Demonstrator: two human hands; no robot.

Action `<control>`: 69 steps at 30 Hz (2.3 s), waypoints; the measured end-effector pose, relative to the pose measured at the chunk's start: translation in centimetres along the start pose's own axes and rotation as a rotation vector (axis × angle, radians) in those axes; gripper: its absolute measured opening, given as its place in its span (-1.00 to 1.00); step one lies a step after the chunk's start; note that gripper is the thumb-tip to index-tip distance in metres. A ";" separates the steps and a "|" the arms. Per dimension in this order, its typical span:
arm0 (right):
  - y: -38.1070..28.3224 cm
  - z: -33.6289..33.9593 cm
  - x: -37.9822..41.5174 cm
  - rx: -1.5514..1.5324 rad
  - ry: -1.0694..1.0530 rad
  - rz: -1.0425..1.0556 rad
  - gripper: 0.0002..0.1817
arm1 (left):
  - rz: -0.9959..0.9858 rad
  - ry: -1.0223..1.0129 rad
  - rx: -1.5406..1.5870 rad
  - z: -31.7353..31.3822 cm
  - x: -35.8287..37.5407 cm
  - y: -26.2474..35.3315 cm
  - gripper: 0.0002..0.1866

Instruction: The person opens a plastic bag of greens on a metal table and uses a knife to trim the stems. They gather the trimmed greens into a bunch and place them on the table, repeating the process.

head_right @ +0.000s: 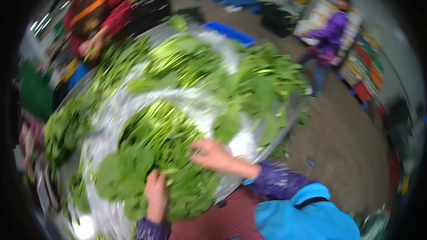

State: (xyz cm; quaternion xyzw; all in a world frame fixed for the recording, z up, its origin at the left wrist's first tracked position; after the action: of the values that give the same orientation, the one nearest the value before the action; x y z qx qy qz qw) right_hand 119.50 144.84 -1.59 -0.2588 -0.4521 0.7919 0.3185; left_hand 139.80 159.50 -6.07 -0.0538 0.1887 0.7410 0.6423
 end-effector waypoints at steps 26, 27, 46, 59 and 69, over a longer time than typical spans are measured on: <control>-8.9 -2.0 -2.3 0.093 -0.188 0.407 -0.83 | 0.530 -0.096 1.092 11.1 -3.1 2.9 -0.87; -9.0 -2.1 -2.4 0.171 -0.199 0.418 -0.80 | 0.518 -0.102 1.072 11.2 -3.2 3.1 -0.86; -6.2 -3.7 -2.2 -0.513 -0.567 -0.283 -0.72 | 0.471 0.397 1.715 14.1 -0.3 -2.4 -0.79; -3.0 -12.6 4.5 0.155 -0.790 0.265 -0.50 | 0.468 0.752 1.416 18.3 2.3 -4.9 -0.65; -4.7 -8.8 4.3 0.019 -0.939 0.385 -0.56 | 0.324 -0.287 0.164 6.6 5.4 -2.2 -0.73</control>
State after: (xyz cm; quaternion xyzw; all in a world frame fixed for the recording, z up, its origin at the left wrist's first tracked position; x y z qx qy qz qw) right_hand 124.11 154.71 -1.97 0.0493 -0.4835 0.8713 -0.0684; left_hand 142.11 167.03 -2.16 0.1356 0.1609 0.8166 0.5375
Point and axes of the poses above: each hand's wrist, its own x-axis away from the middle knuckle, its own z-axis out of the back of the hand, y = z × x, the point moved 1 cm from there along -x, towards the middle knuckle, and after that the axes turned 7 degrees about -x, right-handed, at the moved point
